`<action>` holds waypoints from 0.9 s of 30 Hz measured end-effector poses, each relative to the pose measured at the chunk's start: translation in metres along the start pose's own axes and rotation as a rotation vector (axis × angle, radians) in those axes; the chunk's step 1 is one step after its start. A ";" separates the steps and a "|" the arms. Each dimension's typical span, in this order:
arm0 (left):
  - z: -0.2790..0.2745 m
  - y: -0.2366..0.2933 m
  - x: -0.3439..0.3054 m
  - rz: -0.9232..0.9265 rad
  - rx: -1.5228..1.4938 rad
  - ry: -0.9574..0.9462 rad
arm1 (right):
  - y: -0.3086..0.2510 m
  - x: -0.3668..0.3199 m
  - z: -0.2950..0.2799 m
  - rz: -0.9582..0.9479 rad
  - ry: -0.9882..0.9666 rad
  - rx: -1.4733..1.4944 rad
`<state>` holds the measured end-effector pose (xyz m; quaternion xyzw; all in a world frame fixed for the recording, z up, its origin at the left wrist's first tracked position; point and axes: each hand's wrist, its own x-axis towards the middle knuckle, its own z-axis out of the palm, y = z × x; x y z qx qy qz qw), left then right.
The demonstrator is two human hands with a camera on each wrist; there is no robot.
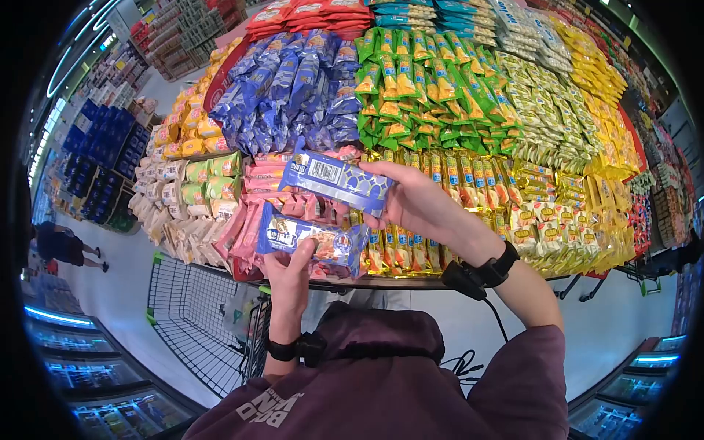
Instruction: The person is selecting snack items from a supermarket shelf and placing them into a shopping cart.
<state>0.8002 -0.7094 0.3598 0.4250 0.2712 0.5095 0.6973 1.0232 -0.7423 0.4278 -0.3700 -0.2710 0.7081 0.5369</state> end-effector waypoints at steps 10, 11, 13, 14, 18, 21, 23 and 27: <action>-0.004 0.010 -0.006 0.024 -0.037 0.020 | 0.003 0.011 0.005 0.017 0.050 -0.093; -0.005 0.010 -0.006 0.035 -0.037 0.012 | 0.002 0.011 0.007 0.027 0.043 -0.099; -0.008 0.007 -0.006 0.057 -0.037 -0.004 | 0.002 0.012 0.008 0.032 0.043 -0.105; -0.013 0.006 -0.007 0.016 -0.001 -0.048 | 0.003 0.013 0.008 0.028 0.050 -0.106; -0.022 0.003 -0.009 -0.017 0.012 -0.122 | 0.004 0.014 0.005 0.003 0.051 -0.097; -0.022 -0.005 -0.007 0.086 0.003 -0.095 | 0.004 0.012 0.004 0.005 0.042 -0.098; -0.019 -0.005 -0.005 0.070 -0.019 -0.080 | 0.004 0.010 0.006 0.002 0.043 -0.097; -0.008 0.014 -0.010 -0.104 -0.099 -0.100 | 0.007 0.010 0.006 0.003 0.046 -0.093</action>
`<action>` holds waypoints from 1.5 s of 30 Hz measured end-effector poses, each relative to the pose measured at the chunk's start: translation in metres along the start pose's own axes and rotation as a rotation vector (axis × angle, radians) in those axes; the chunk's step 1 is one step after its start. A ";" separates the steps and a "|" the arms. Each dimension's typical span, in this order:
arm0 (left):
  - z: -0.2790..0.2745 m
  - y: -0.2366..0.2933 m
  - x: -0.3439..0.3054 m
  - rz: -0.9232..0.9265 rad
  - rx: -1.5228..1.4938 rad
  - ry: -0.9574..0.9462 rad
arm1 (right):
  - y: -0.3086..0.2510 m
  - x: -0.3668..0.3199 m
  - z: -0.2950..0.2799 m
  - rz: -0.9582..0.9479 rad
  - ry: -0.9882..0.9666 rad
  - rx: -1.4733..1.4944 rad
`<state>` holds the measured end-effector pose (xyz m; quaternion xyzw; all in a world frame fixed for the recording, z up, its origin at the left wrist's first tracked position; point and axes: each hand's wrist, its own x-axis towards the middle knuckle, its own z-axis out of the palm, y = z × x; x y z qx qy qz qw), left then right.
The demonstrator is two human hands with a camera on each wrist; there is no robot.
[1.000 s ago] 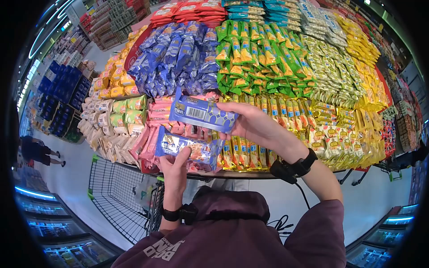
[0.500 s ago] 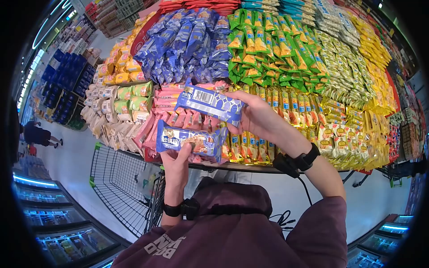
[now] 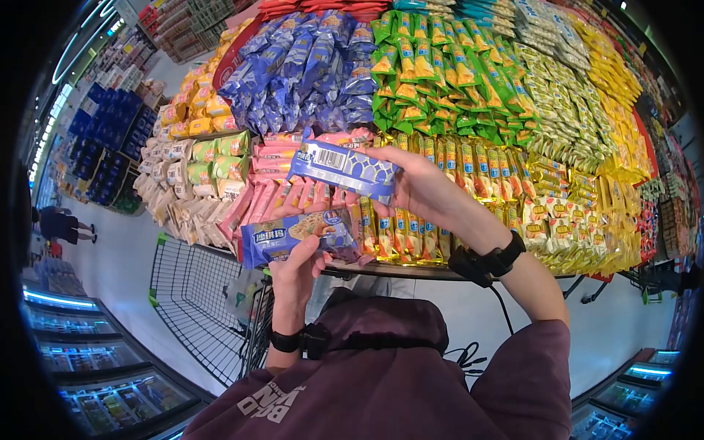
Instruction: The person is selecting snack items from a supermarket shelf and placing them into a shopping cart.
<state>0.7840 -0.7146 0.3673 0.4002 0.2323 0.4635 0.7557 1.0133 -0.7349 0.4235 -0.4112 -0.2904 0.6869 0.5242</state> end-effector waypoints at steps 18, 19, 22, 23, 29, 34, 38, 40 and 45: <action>-0.004 -0.005 0.006 -0.002 -0.022 -0.091 | -0.002 0.005 0.008 -0.025 -0.119 -0.032; -0.010 -0.011 0.007 -0.020 0.035 -0.115 | -0.001 0.006 0.008 -0.021 -0.110 -0.083; -0.022 -0.021 0.009 -0.091 0.107 -0.178 | 0.000 0.006 0.005 -0.016 -0.091 -0.192; -0.020 -0.019 0.009 -0.122 0.064 -0.192 | 0.000 0.006 0.006 -0.017 -0.094 -0.201; 0.012 -0.002 0.008 -0.118 -0.009 0.001 | 0.001 0.008 0.003 -0.026 -0.104 -0.069; 0.007 -0.003 0.011 -0.091 0.120 -0.015 | 0.003 0.012 -0.002 -0.015 -0.092 -0.043; -0.001 -0.010 0.010 -0.060 0.193 -0.037 | 0.008 0.015 -0.003 -0.005 -0.050 0.021; 0.003 -0.010 0.010 -0.028 0.177 -0.028 | 0.010 0.016 -0.006 0.007 -0.052 0.020; 0.004 -0.005 0.011 -0.047 0.127 -0.088 | 0.011 0.014 -0.006 -0.003 -0.061 0.027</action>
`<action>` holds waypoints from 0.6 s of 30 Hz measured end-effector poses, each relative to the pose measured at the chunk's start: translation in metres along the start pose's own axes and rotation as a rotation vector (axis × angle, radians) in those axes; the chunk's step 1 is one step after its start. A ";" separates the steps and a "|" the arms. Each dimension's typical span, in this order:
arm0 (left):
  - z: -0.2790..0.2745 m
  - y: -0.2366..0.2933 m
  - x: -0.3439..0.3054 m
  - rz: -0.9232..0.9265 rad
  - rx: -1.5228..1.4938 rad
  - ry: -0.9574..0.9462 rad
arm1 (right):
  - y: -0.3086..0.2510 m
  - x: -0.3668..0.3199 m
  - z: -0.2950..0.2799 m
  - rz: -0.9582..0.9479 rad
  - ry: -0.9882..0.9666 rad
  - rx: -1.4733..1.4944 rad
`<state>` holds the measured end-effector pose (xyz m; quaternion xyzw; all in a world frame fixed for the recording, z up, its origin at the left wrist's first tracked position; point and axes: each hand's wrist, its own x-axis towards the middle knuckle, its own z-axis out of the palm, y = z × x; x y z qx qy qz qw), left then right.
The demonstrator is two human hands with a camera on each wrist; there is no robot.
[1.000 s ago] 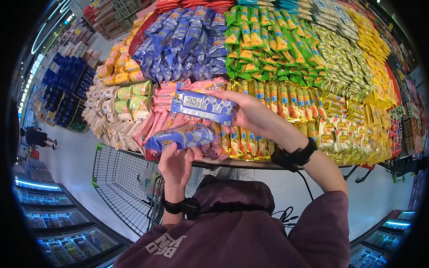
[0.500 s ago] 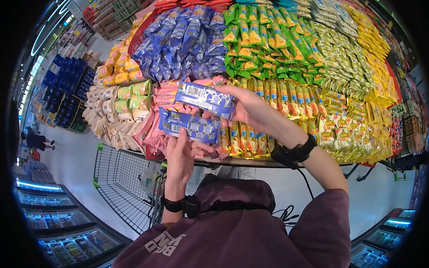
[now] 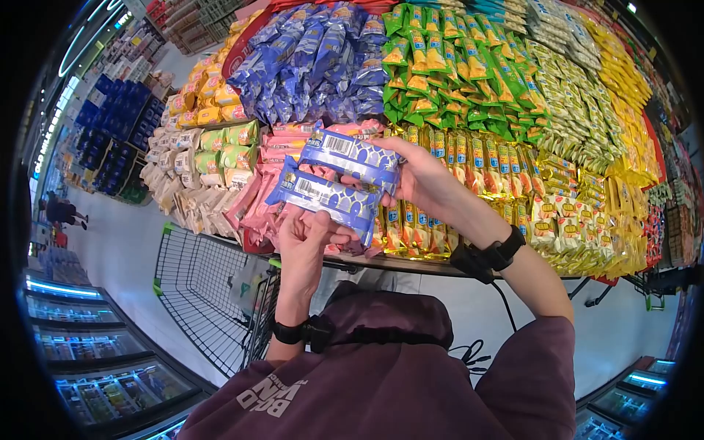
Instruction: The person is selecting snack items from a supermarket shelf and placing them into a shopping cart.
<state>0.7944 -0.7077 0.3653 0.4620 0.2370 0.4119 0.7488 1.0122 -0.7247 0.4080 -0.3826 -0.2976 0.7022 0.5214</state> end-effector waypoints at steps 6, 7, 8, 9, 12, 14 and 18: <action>0.007 0.002 -0.004 0.037 0.021 -0.012 | 0.000 -0.001 -0.001 0.019 -0.004 0.034; 0.009 0.003 -0.005 0.048 0.034 -0.008 | 0.002 -0.001 0.000 0.019 0.015 0.048; 0.009 0.002 -0.005 0.049 0.045 -0.007 | 0.001 -0.002 0.002 0.021 0.025 0.039; 0.009 0.001 -0.006 0.051 0.057 -0.005 | -0.001 -0.004 0.005 0.022 0.036 0.030; 0.013 0.003 -0.008 0.050 0.058 0.009 | -0.004 -0.009 0.005 0.018 0.028 -0.004; 0.014 0.002 -0.008 0.048 0.055 0.011 | -0.003 -0.010 0.003 0.018 0.016 -0.014; 0.013 0.002 -0.008 0.050 0.062 0.003 | -0.001 -0.010 0.003 0.020 0.051 -0.031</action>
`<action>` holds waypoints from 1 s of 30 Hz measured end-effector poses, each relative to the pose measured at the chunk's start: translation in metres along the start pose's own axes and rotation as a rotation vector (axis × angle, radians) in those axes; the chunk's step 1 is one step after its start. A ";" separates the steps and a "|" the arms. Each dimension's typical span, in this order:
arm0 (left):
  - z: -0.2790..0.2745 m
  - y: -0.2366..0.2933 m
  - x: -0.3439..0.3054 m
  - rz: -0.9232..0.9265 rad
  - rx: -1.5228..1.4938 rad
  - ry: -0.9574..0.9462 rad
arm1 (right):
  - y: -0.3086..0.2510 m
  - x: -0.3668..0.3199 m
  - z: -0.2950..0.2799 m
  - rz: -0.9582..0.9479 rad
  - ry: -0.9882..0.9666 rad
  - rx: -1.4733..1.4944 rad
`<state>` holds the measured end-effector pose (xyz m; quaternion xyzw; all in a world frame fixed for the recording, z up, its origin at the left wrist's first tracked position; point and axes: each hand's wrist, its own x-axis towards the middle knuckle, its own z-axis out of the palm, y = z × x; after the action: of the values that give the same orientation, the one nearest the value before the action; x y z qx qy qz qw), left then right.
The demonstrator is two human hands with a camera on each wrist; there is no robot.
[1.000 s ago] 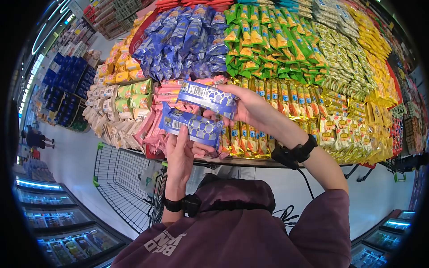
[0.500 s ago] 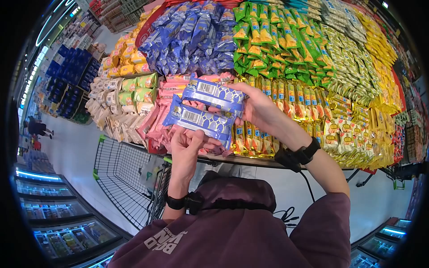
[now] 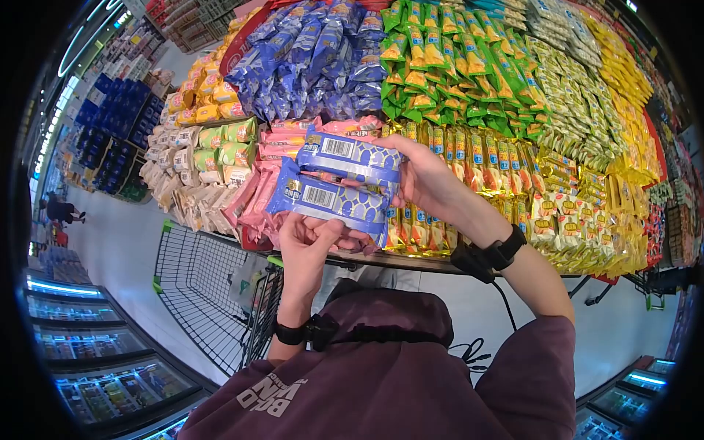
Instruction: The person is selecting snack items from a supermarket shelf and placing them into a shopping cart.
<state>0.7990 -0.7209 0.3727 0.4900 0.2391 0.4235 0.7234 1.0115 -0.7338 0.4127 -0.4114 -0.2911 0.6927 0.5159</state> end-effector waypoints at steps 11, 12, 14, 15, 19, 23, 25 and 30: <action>-0.003 -0.011 0.000 0.061 -0.003 0.062 | -0.001 -0.007 0.016 -0.116 0.074 -0.136; -0.003 -0.012 0.000 0.060 -0.015 0.059 | -0.002 -0.008 0.018 -0.148 0.046 -0.222; -0.004 -0.014 0.000 0.043 -0.043 0.054 | -0.006 -0.011 0.022 -0.210 -0.010 -0.393; -0.005 -0.014 0.000 0.026 -0.058 0.050 | -0.008 -0.013 0.026 -0.258 -0.024 -0.459; -0.005 -0.020 0.001 0.044 -0.113 0.152 | 0.000 -0.015 0.035 -0.482 -0.074 -0.620; -0.009 -0.014 0.002 0.007 -0.178 0.126 | 0.006 -0.012 0.034 -0.828 -0.065 -0.999; -0.010 -0.014 0.003 0.032 -0.210 0.105 | 0.006 -0.012 0.034 -1.003 -0.066 -1.150; -0.016 -0.015 0.004 0.084 -0.277 0.083 | 0.006 -0.016 0.037 -1.090 -0.048 -1.211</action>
<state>0.7946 -0.7118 0.3527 0.3769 0.1874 0.5023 0.7553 0.9786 -0.7497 0.4306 -0.4046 -0.7855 0.0754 0.4622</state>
